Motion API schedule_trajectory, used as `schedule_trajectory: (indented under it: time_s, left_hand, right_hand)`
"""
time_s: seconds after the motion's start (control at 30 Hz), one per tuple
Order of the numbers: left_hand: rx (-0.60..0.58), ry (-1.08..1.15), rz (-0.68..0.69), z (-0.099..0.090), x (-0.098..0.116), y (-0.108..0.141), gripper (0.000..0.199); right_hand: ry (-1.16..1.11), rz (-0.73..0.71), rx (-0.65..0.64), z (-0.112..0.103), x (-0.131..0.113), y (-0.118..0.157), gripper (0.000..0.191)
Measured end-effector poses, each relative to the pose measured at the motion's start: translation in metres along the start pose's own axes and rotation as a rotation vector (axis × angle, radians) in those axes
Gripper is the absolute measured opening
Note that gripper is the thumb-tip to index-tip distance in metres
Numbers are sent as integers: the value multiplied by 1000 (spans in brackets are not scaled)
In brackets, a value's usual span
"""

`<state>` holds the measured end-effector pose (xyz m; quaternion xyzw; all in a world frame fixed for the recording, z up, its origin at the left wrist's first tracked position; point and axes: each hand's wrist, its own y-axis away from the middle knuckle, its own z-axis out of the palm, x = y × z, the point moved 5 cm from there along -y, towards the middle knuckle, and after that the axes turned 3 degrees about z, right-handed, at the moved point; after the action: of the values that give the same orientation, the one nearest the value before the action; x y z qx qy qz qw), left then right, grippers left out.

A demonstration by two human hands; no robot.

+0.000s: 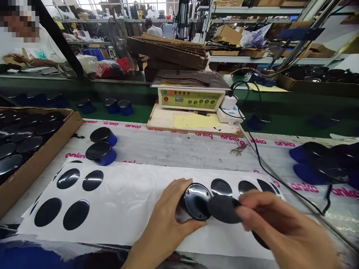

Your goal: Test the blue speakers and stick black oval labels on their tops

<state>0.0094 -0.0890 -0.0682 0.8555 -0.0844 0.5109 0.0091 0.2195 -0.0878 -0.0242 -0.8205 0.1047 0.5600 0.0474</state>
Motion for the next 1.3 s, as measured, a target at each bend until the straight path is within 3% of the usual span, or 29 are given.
schedule_trajectory:
  time_s: [0.1,0.23,0.6,0.97,1.3]
  left_hand:
    - [-40,-59,14,2,2,-1,75]
    - [-61,-104,8,2,3,-2,76]
    - [-61,-130,27,2,4,-3,75]
    - [-71,-117,-33,2,7,-3,72]
    - [-71,-89,-66,6,-4,2,71]
  right_hand:
    - [-221,107,-170,42,8,-9,35]
    - [-340,94,-232,60,19,-14,31]
    - [-426,140,-253,66,32,-6,26]
    - [-256,-106,-113,62,14,-4,22]
    - [-151,-237,-62,62,8,2,17]
